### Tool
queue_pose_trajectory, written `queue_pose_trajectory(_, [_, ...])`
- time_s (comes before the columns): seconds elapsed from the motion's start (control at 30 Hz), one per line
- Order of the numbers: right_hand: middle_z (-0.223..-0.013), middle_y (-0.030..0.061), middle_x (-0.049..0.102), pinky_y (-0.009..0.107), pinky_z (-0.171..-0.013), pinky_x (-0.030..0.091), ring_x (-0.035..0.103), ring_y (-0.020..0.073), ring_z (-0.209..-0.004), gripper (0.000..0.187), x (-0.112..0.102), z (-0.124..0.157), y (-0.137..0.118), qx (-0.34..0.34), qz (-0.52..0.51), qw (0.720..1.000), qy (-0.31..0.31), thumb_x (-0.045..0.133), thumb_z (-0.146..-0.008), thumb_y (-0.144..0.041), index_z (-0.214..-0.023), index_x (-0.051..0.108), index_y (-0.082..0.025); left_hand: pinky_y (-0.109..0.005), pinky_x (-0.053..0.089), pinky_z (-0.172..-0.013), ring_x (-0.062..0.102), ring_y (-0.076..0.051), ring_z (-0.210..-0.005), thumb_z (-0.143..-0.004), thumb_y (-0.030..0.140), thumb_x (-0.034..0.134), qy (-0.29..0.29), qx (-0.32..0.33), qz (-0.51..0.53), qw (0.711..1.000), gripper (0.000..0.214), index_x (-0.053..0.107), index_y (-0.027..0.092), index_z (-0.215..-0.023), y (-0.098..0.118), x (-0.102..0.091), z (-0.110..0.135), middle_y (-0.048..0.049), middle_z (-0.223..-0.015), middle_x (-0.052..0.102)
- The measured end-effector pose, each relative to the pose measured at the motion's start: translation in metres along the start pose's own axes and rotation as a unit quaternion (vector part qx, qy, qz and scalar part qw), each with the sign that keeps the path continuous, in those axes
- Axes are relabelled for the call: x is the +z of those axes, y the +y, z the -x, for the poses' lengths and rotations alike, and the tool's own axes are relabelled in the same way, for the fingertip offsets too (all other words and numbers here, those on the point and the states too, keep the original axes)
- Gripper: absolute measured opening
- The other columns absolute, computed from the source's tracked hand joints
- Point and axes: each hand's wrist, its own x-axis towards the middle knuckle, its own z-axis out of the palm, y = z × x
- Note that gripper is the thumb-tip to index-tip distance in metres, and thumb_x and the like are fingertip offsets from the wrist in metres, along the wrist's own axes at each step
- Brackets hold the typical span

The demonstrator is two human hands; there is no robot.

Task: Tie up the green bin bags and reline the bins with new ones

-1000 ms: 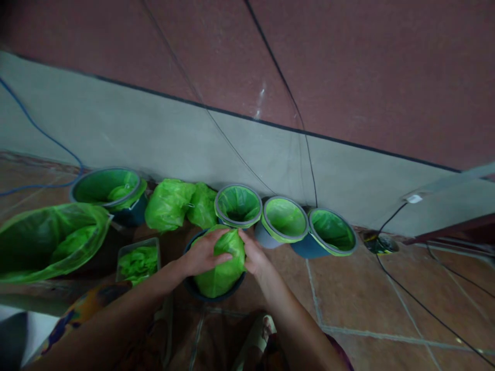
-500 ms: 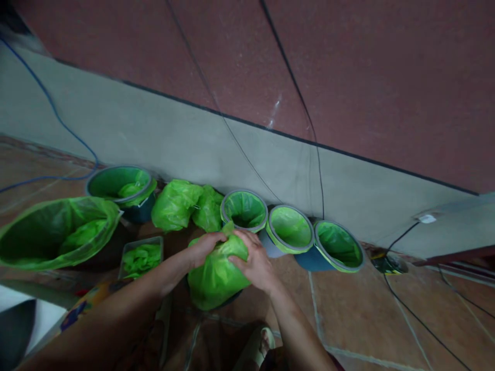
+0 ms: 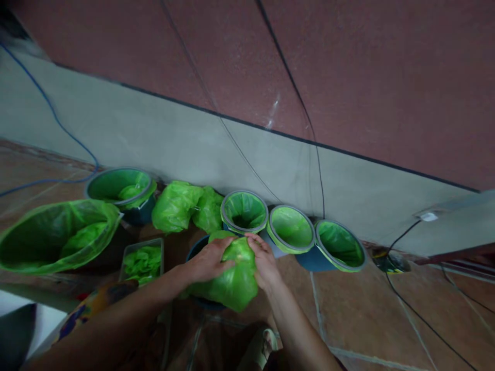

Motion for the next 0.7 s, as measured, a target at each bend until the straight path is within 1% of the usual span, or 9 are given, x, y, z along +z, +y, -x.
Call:
queue_pose_trajectory(0.07, [-0.093,0.0054,0.071,0.032,-0.069,0.053,0.066,0.0215,-0.082,0.042,-0.001,0.003,-0.008,-0.035,0.062,0.997,0.01,0.065,-0.079,-0.051,-0.109,0.065,-0.022,-0.038,0.049,-0.089,0.066,-0.025,-0.096,-0.088,0.023,0.048,-0.007,-0.023,-0.004,1.0,0.027,0.06,0.016,-0.11,-0.005,0.005,-0.002,-0.0105,-0.101,0.07])
queue_pose_trajectory(0.13, [-0.109,0.0067,0.069,0.036,-0.083,0.053,0.064,0.0243,-0.101,0.044,-0.002,0.008,-0.019,-0.108,0.175,0.979,-0.001,0.064,-0.081,-0.05,-0.117,0.063,-0.024,-0.036,0.05,-0.083,0.067,-0.024,-0.089,-0.092,0.022,0.039,0.015,-0.06,0.008,0.998,0.026,0.061,0.015,-0.103,-0.01,0.006,-0.005,-0.0104,-0.094,0.071])
queue_pose_trajectory(0.23, [-0.137,0.0082,0.055,0.043,-0.106,0.042,0.05,0.0271,-0.127,0.066,-0.003,0.018,-0.028,-0.191,0.309,0.928,-0.083,0.072,-0.075,-0.045,-0.135,0.052,-0.026,-0.033,0.051,-0.082,0.068,-0.021,-0.089,-0.093,0.022,0.038,0.061,-0.096,0.038,0.993,0.028,0.056,0.016,-0.114,-0.013,0.001,-0.01,-0.0084,-0.097,0.071])
queue_pose_trajectory(0.33, [-0.14,0.0102,0.052,0.047,-0.108,0.039,0.049,0.0292,-0.128,0.086,-0.001,0.024,-0.013,-0.196,0.376,0.894,-0.146,0.078,-0.068,-0.039,-0.145,0.04,-0.026,-0.031,0.051,-0.082,0.067,-0.019,-0.089,-0.092,0.02,0.039,0.069,-0.09,0.05,0.992,0.032,0.054,0.018,-0.121,-0.011,-0.003,-0.011,-0.0055,-0.097,0.071])
queue_pose_trajectory(0.4, [-0.127,0.0106,0.062,0.048,-0.102,0.044,0.058,0.0297,-0.117,0.075,0.002,0.024,0.005,-0.176,0.403,0.886,-0.147,0.074,-0.073,-0.036,-0.14,0.045,-0.025,-0.03,0.05,-0.083,0.067,-0.018,-0.089,-0.092,0.02,0.039,0.069,-0.085,0.045,0.993,0.033,0.056,0.019,-0.121,-0.007,-0.005,-0.011,-0.0036,-0.093,0.071])
queue_pose_trajectory(0.47, [-0.108,0.0095,0.07,0.045,-0.091,0.051,0.066,0.0293,-0.1,0.05,0.005,0.019,0.021,-0.15,0.405,0.888,-0.159,0.066,-0.08,-0.034,-0.128,0.056,-0.023,-0.03,0.051,-0.082,0.067,-0.018,-0.085,-0.093,0.022,0.04,0.073,-0.089,0.035,0.993,0.034,0.058,0.019,-0.121,-0.004,-0.009,-0.01,-0.002,-0.085,0.071])
queue_pose_trajectory(0.53, [-0.096,0.0079,0.073,0.042,-0.082,0.054,0.068,0.0289,-0.09,0.033,0.012,0.012,0.029,-0.135,0.375,0.899,-0.181,0.061,-0.084,-0.033,-0.115,0.064,-0.022,-0.032,0.051,-0.081,0.067,-0.019,-0.079,-0.094,0.027,0.04,0.104,-0.106,0.018,0.989,0.034,0.058,0.017,-0.122,-0.004,-0.017,-0.009,-0.0017,-0.076,0.069])
queue_pose_trajectory(0.6, [-0.096,0.0068,0.073,0.041,-0.081,0.054,0.069,0.0283,-0.09,0.026,0.022,0.002,0.029,-0.132,0.324,0.919,-0.183,0.062,-0.084,-0.034,-0.107,0.068,-0.023,-0.036,0.049,-0.086,0.066,-0.021,-0.083,-0.095,0.032,0.042,0.187,-0.115,-0.011,0.976,0.037,0.056,0.015,-0.125,-0.005,-0.031,-0.008,-0.0037,-0.078,0.07])
queue_pose_trajectory(0.7, [-0.1,0.0063,0.073,0.042,-0.087,0.053,0.068,0.0257,-0.091,0.026,0.045,-0.018,0.018,-0.149,0.261,0.942,-0.147,0.061,-0.084,-0.035,-0.106,0.069,-0.023,-0.04,0.044,-0.098,0.063,-0.024,-0.1,-0.095,0.033,0.045,0.341,-0.092,-0.045,0.934,0.037,0.053,0.016,-0.127,-0.009,-0.057,-0.003,-0.008,-0.097,0.071])
